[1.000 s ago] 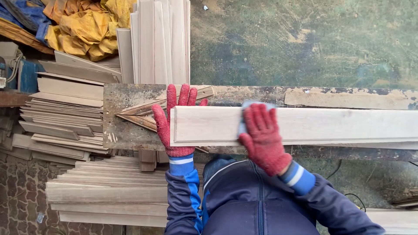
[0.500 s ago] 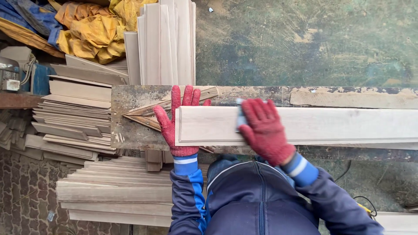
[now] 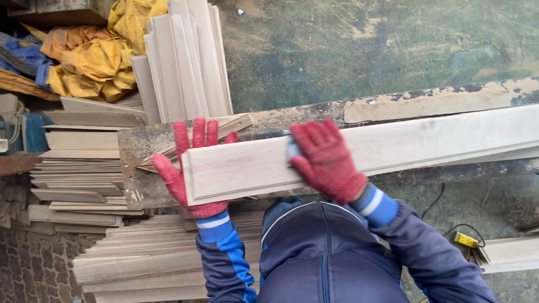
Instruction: Sanding the surface of wooden planks using an orbital sander and manual sandpaper on a workbench.
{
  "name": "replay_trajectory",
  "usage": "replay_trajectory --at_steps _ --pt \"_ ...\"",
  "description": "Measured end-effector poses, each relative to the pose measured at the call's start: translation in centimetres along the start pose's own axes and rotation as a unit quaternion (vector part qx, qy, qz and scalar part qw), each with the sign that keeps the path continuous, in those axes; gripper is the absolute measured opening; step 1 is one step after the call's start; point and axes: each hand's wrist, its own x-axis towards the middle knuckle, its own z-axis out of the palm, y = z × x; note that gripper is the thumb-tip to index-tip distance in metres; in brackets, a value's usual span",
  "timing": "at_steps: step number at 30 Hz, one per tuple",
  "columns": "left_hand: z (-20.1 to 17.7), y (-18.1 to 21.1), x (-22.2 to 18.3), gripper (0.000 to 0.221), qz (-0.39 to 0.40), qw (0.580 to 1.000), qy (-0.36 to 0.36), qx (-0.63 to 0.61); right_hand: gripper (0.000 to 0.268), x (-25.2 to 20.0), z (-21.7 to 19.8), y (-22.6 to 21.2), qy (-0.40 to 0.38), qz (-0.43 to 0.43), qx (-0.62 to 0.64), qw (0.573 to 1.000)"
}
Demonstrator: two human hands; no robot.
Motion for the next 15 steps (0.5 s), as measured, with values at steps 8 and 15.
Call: replay_trajectory --at_steps 8,15 --pt "-5.9 -4.4 -5.4 0.092 -0.146 0.967 -0.168 0.127 0.066 -1.2 -5.8 4.8 0.011 0.024 -0.041 0.999" --pt "-19.6 -4.2 -13.7 0.116 -0.385 0.83 0.167 0.368 0.092 -6.6 -2.3 5.4 -0.02 -0.062 0.039 0.997"
